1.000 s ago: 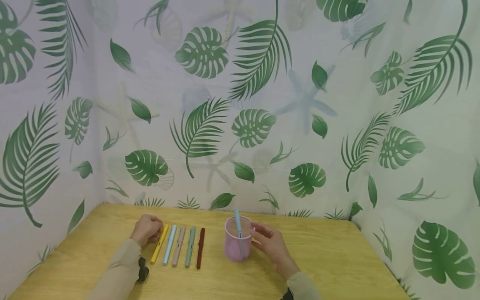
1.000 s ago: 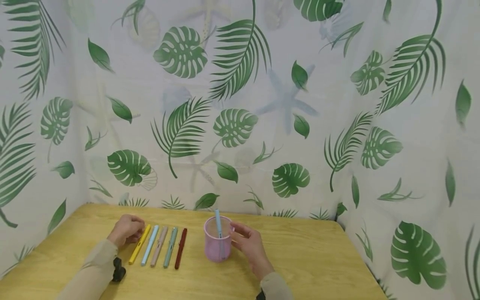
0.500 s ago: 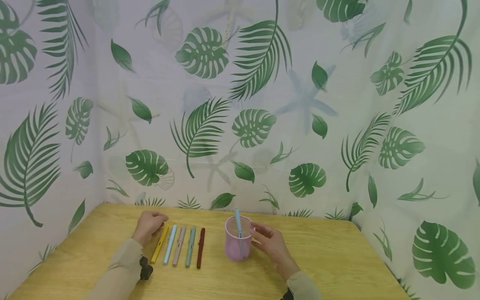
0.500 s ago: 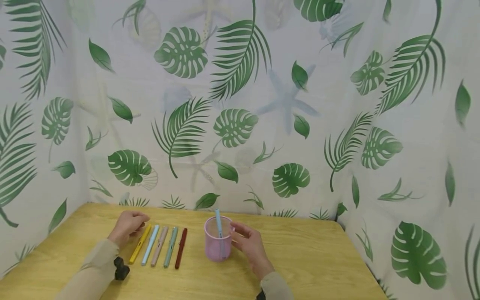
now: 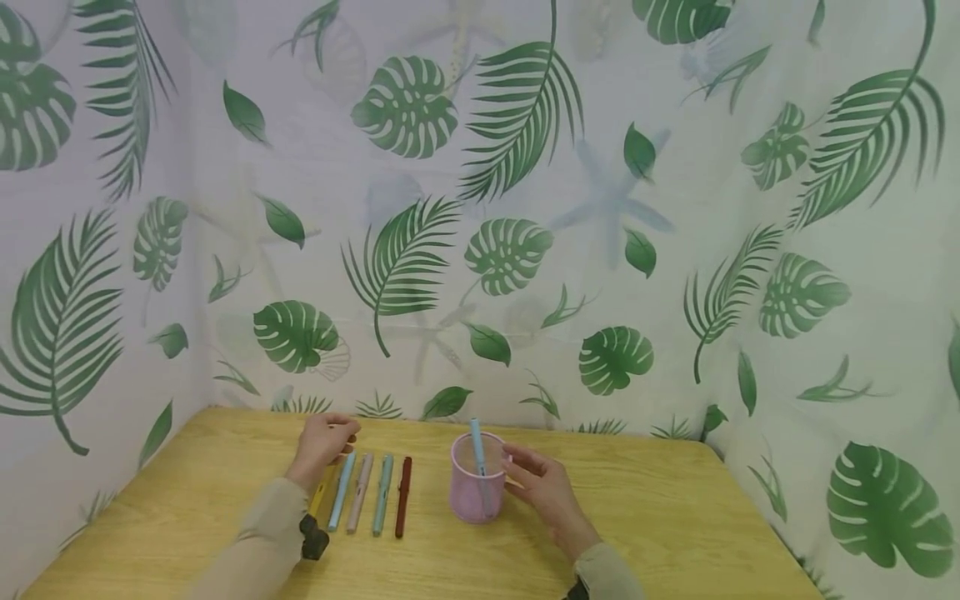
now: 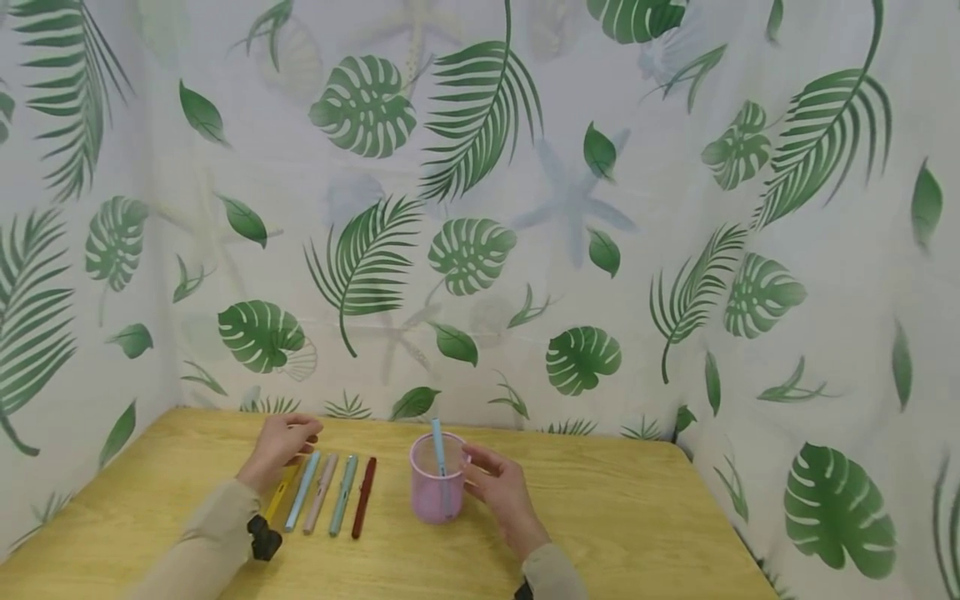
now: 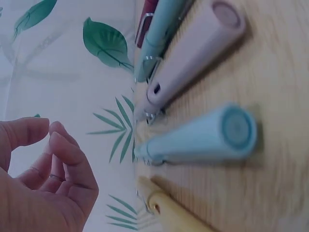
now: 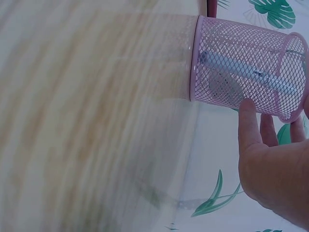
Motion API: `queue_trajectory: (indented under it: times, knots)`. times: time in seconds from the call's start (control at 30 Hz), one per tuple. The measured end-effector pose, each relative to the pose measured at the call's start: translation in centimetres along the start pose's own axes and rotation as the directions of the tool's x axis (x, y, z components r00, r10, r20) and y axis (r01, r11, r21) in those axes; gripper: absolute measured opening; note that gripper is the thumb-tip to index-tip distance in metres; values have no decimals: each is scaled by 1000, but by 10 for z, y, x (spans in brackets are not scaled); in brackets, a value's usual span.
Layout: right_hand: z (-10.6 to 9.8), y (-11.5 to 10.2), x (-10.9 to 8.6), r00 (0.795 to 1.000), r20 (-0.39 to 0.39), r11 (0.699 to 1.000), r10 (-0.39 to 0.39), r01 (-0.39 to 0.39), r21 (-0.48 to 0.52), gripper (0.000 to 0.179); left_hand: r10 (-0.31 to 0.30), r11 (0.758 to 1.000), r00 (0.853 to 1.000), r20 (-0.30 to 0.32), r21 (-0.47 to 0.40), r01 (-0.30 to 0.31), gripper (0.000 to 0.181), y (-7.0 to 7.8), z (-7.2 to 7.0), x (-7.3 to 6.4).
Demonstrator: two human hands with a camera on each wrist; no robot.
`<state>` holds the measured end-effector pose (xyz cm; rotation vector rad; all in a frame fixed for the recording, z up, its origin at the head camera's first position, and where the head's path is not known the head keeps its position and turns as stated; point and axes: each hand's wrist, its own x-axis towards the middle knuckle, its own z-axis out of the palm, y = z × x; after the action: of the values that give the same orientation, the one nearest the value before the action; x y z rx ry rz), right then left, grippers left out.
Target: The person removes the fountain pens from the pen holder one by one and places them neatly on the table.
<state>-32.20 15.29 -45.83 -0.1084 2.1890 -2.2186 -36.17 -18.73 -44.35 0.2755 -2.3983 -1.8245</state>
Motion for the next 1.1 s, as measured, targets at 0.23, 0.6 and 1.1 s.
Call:
queue_trajectory:
  times: [0.23,0.6,1.1]
  knots:
    - [0,-3,-2,1000,6,1000,3,-3,-17,40,35,999,999,-17,-34,-35,26,7,15,-1]
    - [-1,-2,-2,1000,3,1000,11,-11,-12,41,59,992,998,-31,-106,-62,25,15,37,-4]
    - [-1,-1,-1,1000,-5,1000,7,-7,-1,41,95,949,995,8,-302,-89,25,27,70,-7]
